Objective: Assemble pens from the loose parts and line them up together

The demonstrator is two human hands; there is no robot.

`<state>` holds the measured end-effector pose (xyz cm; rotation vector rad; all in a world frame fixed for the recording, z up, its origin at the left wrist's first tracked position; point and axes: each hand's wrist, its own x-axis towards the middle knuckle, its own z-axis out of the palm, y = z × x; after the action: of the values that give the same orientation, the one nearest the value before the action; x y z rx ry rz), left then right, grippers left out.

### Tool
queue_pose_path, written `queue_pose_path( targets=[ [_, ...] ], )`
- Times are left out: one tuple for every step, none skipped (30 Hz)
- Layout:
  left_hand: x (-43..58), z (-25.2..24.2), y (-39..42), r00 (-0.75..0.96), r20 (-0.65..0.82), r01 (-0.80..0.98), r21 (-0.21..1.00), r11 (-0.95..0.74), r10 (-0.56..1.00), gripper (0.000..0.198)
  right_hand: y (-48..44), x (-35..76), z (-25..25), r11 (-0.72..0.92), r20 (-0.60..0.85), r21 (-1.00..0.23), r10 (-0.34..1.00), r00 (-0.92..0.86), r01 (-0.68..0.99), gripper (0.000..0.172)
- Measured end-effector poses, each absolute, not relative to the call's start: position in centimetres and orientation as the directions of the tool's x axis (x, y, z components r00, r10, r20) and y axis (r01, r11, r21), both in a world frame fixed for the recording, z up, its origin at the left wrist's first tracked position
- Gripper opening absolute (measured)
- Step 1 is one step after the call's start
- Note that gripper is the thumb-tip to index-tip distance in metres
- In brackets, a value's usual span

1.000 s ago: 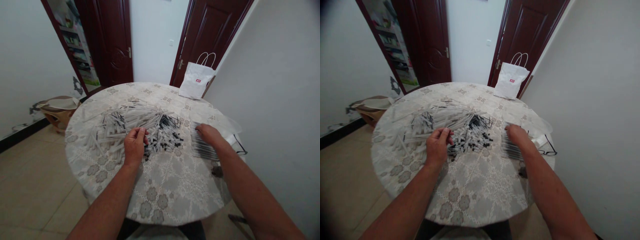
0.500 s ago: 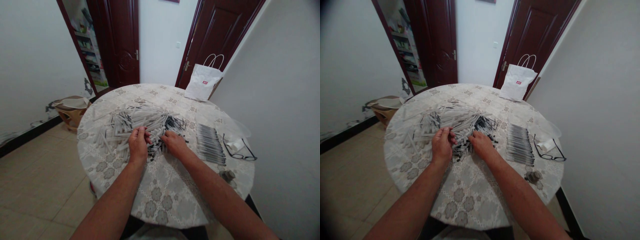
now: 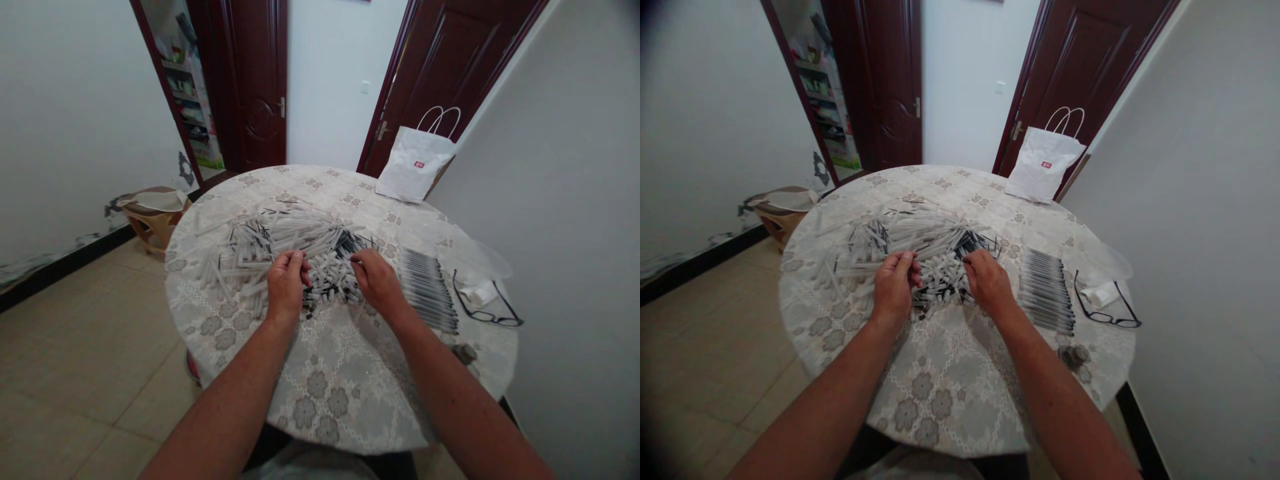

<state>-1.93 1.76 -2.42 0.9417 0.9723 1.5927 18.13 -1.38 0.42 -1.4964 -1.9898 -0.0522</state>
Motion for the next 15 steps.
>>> queue_pose_path(
  targets=[
    [-1.9,-2.3,1.6,-0.176,0.122,-0.315,0.933,-0.173,0.977,0.025,-1.7,18.2,0.7,0.354,0.535,-0.373,0.837,-0.113,0.858,0.018],
    [-1.9,-2.2,1.4,-0.154,0.136,-0.278,0.945,-0.175,0.979,0.024,-2.1,18.2,0.9,0.349,0.557,-0.414,0.828,-0.069,0.841,0.017],
    [-1.8,-2.1,1.2,-0.121,0.15,-0.237,0.955,-0.176,0.981,0.023,-2.6,18.2,1.0,0.333,0.569,-0.463,0.822,-0.013,0.821,0.016],
    [-1.7,-2.0,0.9,-0.076,0.167,-0.193,0.965,-0.179,0.983,0.022,-3.0,18.1,1.1,0.313,0.568,-0.521,0.822,0.049,0.794,0.016],
    [-1.6,-1.9,0.6,-0.017,0.188,-0.143,0.971,-0.189,0.982,0.022,-3.4,17.9,1.1,0.291,0.55,-0.588,0.828,0.109,0.755,0.017],
    [-1.4,-1.9,0.3,0.052,0.216,-0.091,0.973,-0.211,0.975,0.021,-3.7,17.7,1.0,0.274,0.518,-0.659,0.84,0.16,0.7,0.018],
    [-1.2,-1.9,0.0,0.129,0.247,-0.037,0.969,-0.245,0.96,0.021,-4.0,17.4,0.9,0.261,0.478,-0.727,0.856,0.195,0.635,0.019],
    [-0.9,-1.9,-0.3,0.2,0.284,0.019,0.956,-0.293,0.938,0.02,-4.2,17.2,0.7,0.254,0.436,-0.786,0.874,0.215,0.564,0.021],
    [-0.7,-2.0,-0.6,0.257,0.319,0.069,0.936,-0.346,0.912,0.019,-4.4,17.0,0.6,0.251,0.403,-0.83,0.887,0.224,0.498,0.023],
    [-0.5,-2.1,-0.8,0.309,0.338,0.112,0.915,-0.387,0.889,0.019,-4.5,16.7,0.4,0.252,0.38,-0.861,0.896,0.229,0.442,0.023],
    [-0.3,-2.2,-1.0,0.346,0.349,0.144,0.898,-0.417,0.871,0.019,-4.6,16.5,0.3,0.254,0.365,-0.882,0.902,0.232,0.396,0.024],
    [-0.2,-2.3,-1.1,0.376,0.351,0.166,0.885,-0.436,0.857,0.019,-4.6,16.4,0.1,0.259,0.355,-0.897,0.905,0.235,0.358,0.023],
    [-0.1,-2.3,-1.2,0.401,0.348,0.18,0.877,-0.446,0.847,0.018,-4.6,16.2,-0.1,0.263,0.347,-0.909,0.907,0.239,0.323,0.023],
    [-0.1,-2.3,-1.2,0.419,0.346,0.188,0.871,-0.453,0.839,0.017,-4.6,16.1,-0.2,0.266,0.339,-0.92,0.91,0.239,0.289,0.022],
    [-0.2,-2.4,-1.2,0.435,0.344,0.192,0.867,-0.459,0.832,0.016,-4.6,16.0,-0.4,0.269,0.331,-0.928,0.912,0.242,0.256,0.021]
  ],
)
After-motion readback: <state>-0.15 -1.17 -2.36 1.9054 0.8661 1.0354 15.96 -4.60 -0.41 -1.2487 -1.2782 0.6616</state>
